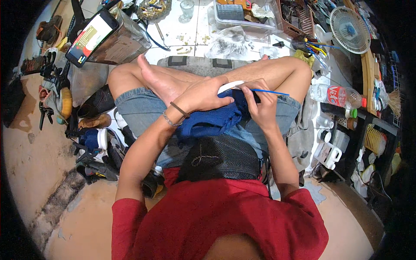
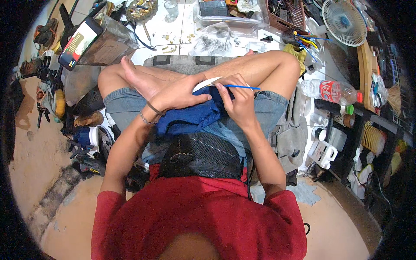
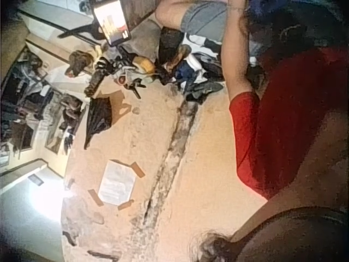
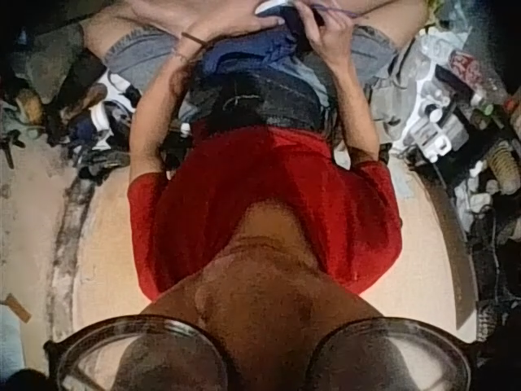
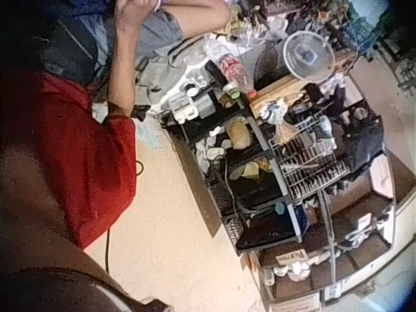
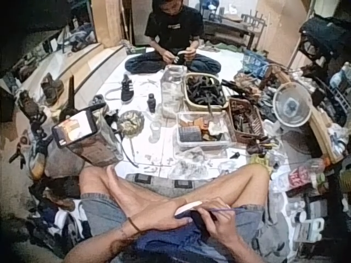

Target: Applying glue or paint to the rubber sole of a blue sneaker using a small brush.

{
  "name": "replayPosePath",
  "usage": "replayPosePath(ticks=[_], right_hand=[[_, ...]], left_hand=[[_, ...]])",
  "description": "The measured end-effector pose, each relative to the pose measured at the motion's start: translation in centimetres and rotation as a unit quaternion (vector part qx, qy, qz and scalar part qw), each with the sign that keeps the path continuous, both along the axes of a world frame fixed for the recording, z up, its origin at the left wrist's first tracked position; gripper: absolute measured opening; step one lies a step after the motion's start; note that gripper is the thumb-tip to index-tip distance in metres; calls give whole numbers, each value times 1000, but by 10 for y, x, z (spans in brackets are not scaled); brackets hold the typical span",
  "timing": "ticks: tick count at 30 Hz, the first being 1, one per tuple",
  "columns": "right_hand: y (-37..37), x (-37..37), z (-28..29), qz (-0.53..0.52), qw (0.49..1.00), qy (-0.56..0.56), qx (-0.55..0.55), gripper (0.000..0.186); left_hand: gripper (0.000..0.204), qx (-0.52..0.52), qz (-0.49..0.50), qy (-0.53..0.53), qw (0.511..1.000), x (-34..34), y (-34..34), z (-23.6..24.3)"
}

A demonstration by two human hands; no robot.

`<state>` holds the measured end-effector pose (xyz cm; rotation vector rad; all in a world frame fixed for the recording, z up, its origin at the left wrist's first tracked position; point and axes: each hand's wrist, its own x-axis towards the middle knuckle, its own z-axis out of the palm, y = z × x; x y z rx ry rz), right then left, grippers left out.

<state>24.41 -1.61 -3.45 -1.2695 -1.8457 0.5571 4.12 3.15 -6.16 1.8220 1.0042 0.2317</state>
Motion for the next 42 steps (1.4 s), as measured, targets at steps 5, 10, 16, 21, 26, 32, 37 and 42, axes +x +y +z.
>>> replayPosePath(ticks=[5, 10, 16, 21, 26, 32, 37, 42], right_hand=[[-4, -15, -3, 61, 997, -6, 44, 5], [6, 0, 1, 29, 1000, -11, 4, 6], [3, -20, 8, 39, 997, -59, 28, 6], [-2, -17, 4, 8, 999, -30, -16, 4], [2, -13, 2, 17, 999, -26, -20, 5], [-3, -23, 9, 13, 999, -34, 10, 4], [0, -15, 0, 20, 998, -52, -11, 5], [2, -10, 8, 21, 997, -73, -9, 7]], left_hand=[[48, -4, 9, -16, 1000, 1, 2, 3], [51, 3, -16, 38, 999, 2, 5, 14], [48, 43, 0, -74, 996, -4, -2, -18], [49, 24, -12, 22, 999, 3, -4, 10], [48, 49, 17, 28, 998, -3, -9, 8], [46, 24, 8, 27, 999, -1, -5, 7], [48, 33, -1, 16, 999, -2, -3, 12], [50, 19, 2, 41, 999, -4, -6, 15]])
